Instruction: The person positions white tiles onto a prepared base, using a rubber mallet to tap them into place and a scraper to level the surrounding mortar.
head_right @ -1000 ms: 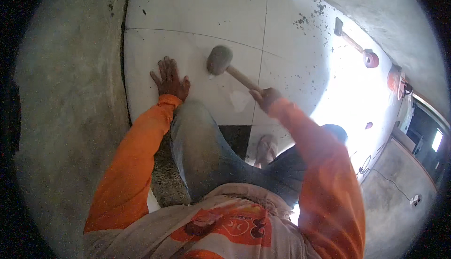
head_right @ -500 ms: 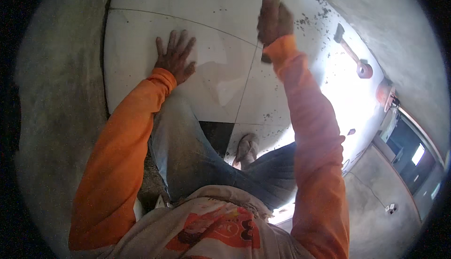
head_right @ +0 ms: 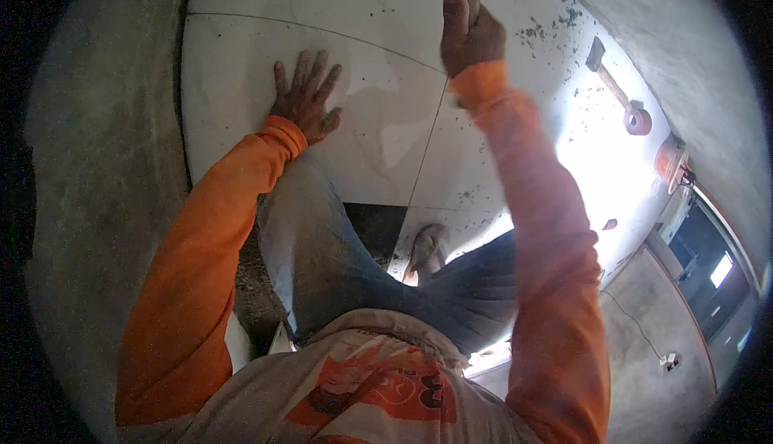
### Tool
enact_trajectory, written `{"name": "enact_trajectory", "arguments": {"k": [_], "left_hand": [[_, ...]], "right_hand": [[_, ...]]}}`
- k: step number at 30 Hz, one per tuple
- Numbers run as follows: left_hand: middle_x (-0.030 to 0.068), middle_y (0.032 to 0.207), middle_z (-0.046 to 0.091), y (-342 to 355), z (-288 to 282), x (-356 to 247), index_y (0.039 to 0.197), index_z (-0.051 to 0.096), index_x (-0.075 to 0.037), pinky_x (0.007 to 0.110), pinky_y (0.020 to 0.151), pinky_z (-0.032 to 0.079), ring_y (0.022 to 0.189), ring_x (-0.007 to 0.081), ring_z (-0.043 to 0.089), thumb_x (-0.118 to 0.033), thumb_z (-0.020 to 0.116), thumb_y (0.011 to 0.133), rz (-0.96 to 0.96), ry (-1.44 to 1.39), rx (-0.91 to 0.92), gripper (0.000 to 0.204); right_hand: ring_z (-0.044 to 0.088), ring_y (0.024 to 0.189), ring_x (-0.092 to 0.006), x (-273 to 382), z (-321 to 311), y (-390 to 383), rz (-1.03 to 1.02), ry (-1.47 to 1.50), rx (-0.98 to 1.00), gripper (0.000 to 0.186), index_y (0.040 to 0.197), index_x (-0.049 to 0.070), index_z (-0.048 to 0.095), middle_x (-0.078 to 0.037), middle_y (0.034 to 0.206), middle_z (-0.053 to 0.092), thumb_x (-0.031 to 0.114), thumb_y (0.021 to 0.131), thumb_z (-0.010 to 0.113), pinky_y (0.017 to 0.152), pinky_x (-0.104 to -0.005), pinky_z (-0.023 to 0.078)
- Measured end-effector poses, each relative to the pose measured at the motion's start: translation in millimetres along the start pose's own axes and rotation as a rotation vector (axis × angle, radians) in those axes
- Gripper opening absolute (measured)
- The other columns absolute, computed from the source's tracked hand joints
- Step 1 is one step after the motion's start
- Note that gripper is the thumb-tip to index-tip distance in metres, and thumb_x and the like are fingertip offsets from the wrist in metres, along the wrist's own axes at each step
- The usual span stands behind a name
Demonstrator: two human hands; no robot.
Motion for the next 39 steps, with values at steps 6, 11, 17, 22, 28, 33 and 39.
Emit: {"name": "enact_trajectory", "arguments": {"k": [6, 11, 17, 22, 28, 33, 39], "left_hand": [[0.0118, 0.153, 0.012, -6.3, 0.5, 6.9, 0.143, 0.028, -0.014, 0.065, 0.107, 0.003, 0.14, 0.0338, 0.009, -0.051, 0.04, 0.085, 0.004, -0.012, -0.021, 0.07], [0.0123, 0.152, 0.012, 14.2, -2.1, -8.6, 0.144, 0.026, -0.014, 0.064, 0.107, 0.002, 0.141, 0.0324, 0.006, -0.051, 0.042, 0.084, 0.038, -0.025, 0.037, 0.072], [0.0092, 0.154, 0.009, 28.9, -2.7, -17.0, 0.145, 0.022, -0.016, 0.065, 0.106, 0.001, 0.141, 0.0329, 0.005, -0.052, 0.039, 0.086, 0.085, 0.027, 0.081, 0.072], [0.006, 0.153, 0.012, 6.8, -0.4, -14.3, 0.144, 0.026, -0.016, 0.064, 0.107, 0.004, 0.141, 0.0309, 0.006, -0.048, 0.041, 0.085, 0.167, 0.074, 0.096, 0.069], [0.005, 0.153, 0.013, -7.8, 13.9, -39.3, 0.144, 0.027, -0.016, 0.061, 0.109, 0.003, 0.141, 0.0294, 0.005, -0.044, 0.04, 0.087, 0.437, 0.114, 0.25, 0.065], [0.0075, 0.154, 0.012, 14.3, 42.6, -117.7, 0.145, 0.022, -0.012, 0.057, 0.111, 0.002, 0.141, 0.0303, 0.003, -0.045, 0.043, 0.086, 0.705, -0.02, 0.291, 0.071], [0.0087, 0.153, 0.011, 26.2, 46.7, -177.7, 0.145, 0.02, -0.01, 0.056, 0.111, 0.002, 0.141, 0.0294, 0.004, -0.05, 0.042, 0.086, 0.768, 0.005, 0.256, 0.074]], "right_hand": [[0.063, 0.086, -0.0398, 24.2, -8.3, 7.7, 0.069, -0.01, 0.234, 0.059, 0.093, -0.003, 0.061, -0.026, 0.085, 0.063, 0.053, 0.09, 0.044, 0.077, -0.0427, 0.048], [0.063, 0.082, -0.038, -50.9, 23.3, 4.4, -0.06, -0.323, 0.222, 0.061, 0.095, -0.002, 0.061, -0.028, 0.082, 0.062, 0.055, 0.091, 0.039, 0.073, -0.0412, 0.047], [0.06, 0.058, -0.0382, -73.2, 2.6, -12.0, -0.324, -0.332, -0.236, 0.058, 0.073, 0.0, 0.055, -0.018, 0.064, 0.061, 0.056, 0.088, 0.047, 0.057, -0.0439, 0.048], [0.06, 0.082, -0.0442, -23.3, -9.2, -20.8, 0.076, -0.053, -0.006, 0.053, 0.086, 0.0, 0.061, -0.027, 0.077, 0.061, 0.052, 0.088, 0.049, 0.074, -0.0465, 0.048], [0.06, 0.064, -0.0399, -34.4, -43.5, -8.2, -0.131, -0.063, 0.022, 0.061, 0.08, -0.002, 0.059, -0.022, 0.069, 0.061, 0.057, 0.086, 0.049, 0.065, -0.0419, 0.049], [0.062, 0.07, -0.0397, -95.3, -9.7, -12.5, -0.052, -0.393, 0.174, 0.066, 0.081, -0.003, 0.06, -0.025, 0.073, 0.062, 0.061, 0.086, 0.046, 0.064, -0.0419, 0.049], [0.062, 0.063, -0.0336, -122.4, 7.4, -19.8, -0.073, -0.433, 0.168, 0.069, 0.097, -0.001, 0.059, -0.02, 0.077, 0.064, 0.065, 0.086, 0.043, 0.062, -0.0437, 0.05]]}}
Point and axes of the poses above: each hand's wrist, its own y-axis towards the middle knuckle, its own z-axis out of the palm, x = y × z, the point moved 9 cm from there along y, towards the middle knuckle
